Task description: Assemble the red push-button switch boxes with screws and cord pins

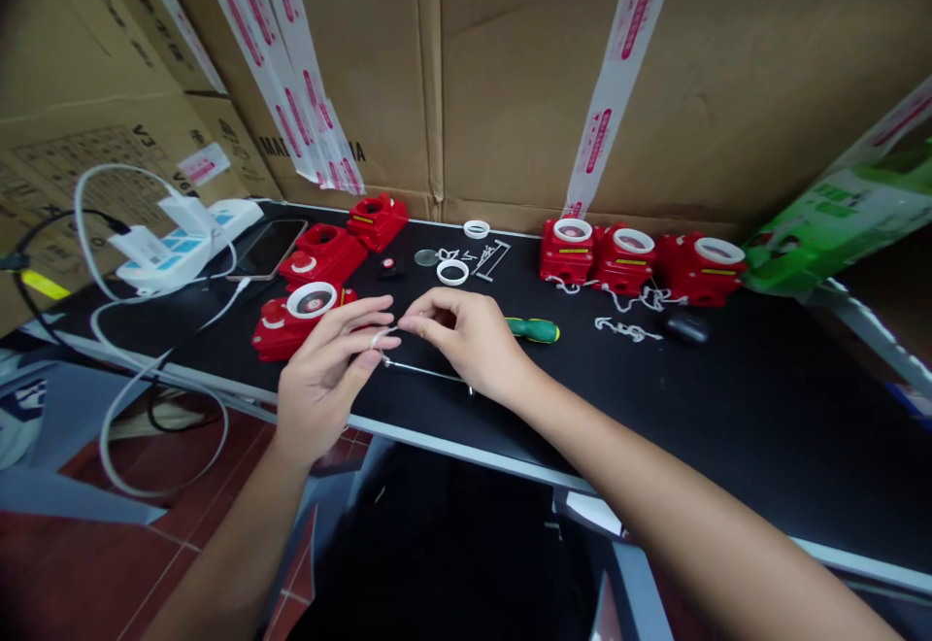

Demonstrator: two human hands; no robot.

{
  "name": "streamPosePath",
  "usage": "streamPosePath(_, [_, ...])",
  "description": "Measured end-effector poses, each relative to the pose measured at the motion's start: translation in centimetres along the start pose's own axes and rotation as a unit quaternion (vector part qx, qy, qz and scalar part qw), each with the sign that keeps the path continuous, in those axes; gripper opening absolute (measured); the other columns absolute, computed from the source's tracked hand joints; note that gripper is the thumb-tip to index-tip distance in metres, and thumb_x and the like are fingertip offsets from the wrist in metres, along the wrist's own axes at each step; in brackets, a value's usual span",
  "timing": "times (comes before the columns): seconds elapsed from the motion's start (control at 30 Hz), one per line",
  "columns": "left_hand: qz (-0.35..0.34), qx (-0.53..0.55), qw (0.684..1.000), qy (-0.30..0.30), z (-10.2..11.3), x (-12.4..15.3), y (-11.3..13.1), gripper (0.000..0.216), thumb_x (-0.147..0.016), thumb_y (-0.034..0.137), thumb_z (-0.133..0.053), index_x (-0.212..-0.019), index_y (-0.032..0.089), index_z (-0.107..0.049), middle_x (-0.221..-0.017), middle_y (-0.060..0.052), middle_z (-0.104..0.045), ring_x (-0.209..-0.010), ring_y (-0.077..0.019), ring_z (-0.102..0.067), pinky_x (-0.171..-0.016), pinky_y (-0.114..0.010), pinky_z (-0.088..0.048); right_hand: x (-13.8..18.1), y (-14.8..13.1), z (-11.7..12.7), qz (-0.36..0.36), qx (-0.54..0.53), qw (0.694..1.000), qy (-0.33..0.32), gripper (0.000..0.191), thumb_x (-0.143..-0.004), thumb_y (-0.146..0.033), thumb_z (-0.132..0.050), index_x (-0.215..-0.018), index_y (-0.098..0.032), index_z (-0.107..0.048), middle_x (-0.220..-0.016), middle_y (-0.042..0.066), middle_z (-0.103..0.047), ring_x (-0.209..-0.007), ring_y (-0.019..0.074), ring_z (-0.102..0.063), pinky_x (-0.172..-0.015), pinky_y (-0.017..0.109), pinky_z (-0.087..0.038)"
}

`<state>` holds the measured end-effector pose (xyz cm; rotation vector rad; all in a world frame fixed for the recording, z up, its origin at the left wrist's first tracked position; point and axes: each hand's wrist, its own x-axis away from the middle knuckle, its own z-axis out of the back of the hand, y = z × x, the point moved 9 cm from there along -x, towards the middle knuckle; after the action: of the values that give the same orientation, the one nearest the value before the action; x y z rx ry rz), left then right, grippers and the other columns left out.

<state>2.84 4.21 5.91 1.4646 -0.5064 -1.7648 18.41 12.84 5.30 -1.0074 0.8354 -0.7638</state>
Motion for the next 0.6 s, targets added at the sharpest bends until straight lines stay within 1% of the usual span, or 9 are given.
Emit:
streamPosePath(0.1, [0.034,0.051,0.998,0.014,0.3,0.1,-0.8,0.024,-0.109,0.02,-0.065,-0.121,0.026,-0.085,-0.129,-0.01,-0.081,-0.123,-0.0242,-0.075,-0.109,-0.04,-0.062,0.0,-0.5,0.0,0.021,0.011,1.0,-0.005,0.019,-0.096,-0.037,-0.077,-0.094,-0.018,-0.083,-0.088,0.003,-0.08,-0.078,0.017,-0.066,-0.077,0.033,-0.05])
streamPosePath(0.2, [0.067,0.068,0.994,0.048,0.9,0.2,-1.7,0.022,-0.109,0.023,-0.067,-0.119,0.025,-0.086,-0.119,-0.009,-0.083,-0.117,-0.0228,-0.078,-0.101,-0.036,-0.065,0.0,-0.3,-0.4,0.008,0.016,0.999,-0.027,0.018,-0.098,-0.031,-0.073,-0.101,-0.017,-0.084,-0.091,0.003,-0.08,-0.079,0.0169,-0.066,-0.079,0.033,-0.051])
streamPosePath(0.3, [0.078,0.083,0.992,0.063,1.1,0.3,-2.3,0.02,-0.107,0.023,-0.069,-0.117,0.025,-0.086,-0.117,-0.008,-0.083,-0.112,-0.0216,-0.078,-0.098,-0.034,-0.065,0.2,-0.2,-1.0,-0.007,0.019,0.998,-0.052,0.017,-0.099,-0.029,-0.072,-0.104,-0.017,-0.083,-0.093,0.003,-0.08,-0.08,0.0166,-0.066,-0.078,0.033,-0.051])
streamPosePath(0.43, [0.07,0.101,0.989,0.082,1.3,0.3,-2.5,0.019,-0.105,0.02,-0.072,-0.115,0.026,-0.087,-0.115,-0.007,-0.083,-0.109,-0.019,-0.079,-0.096,-0.03,-0.065,0.6,0.2,-1.9,-0.043,-0.004,0.995,-0.086,0.023,-0.098,-0.034,-0.074,-0.112,-0.016,-0.08,-0.097,0.003,-0.08,-0.078,0.0154,-0.064,-0.074,0.031,-0.05])
streamPosePath(0.53, [0.064,0.104,0.987,0.101,1.5,0.3,-2.6,0.019,-0.103,0.017,-0.074,-0.113,0.027,-0.088,-0.113,-0.006,-0.083,-0.105,-0.018,-0.08,-0.094,-0.029,-0.067,1.1,0.5,-2.8,-0.063,-0.018,0.989,-0.132,0.026,-0.096,-0.032,-0.079,-0.116,-0.016,-0.076,-0.098,0.003,-0.082,-0.084,0.0165,-0.071,-0.081,0.031,-0.054])
streamPosePath(0.6, [0.065,0.113,0.986,0.107,1.6,0.3,-2.8,0.02,-0.102,0.016,-0.075,-0.112,0.027,-0.088,-0.113,-0.006,-0.083,-0.102,-0.0177,-0.081,-0.092,-0.029,-0.068,1.3,0.6,-3.1,-0.064,-0.018,0.985,-0.16,0.019,-0.095,-0.025,-0.078,-0.113,-0.016,-0.075,-0.095,0.003,-0.083,-0.088,0.0174,-0.076,-0.085,0.031,-0.056])
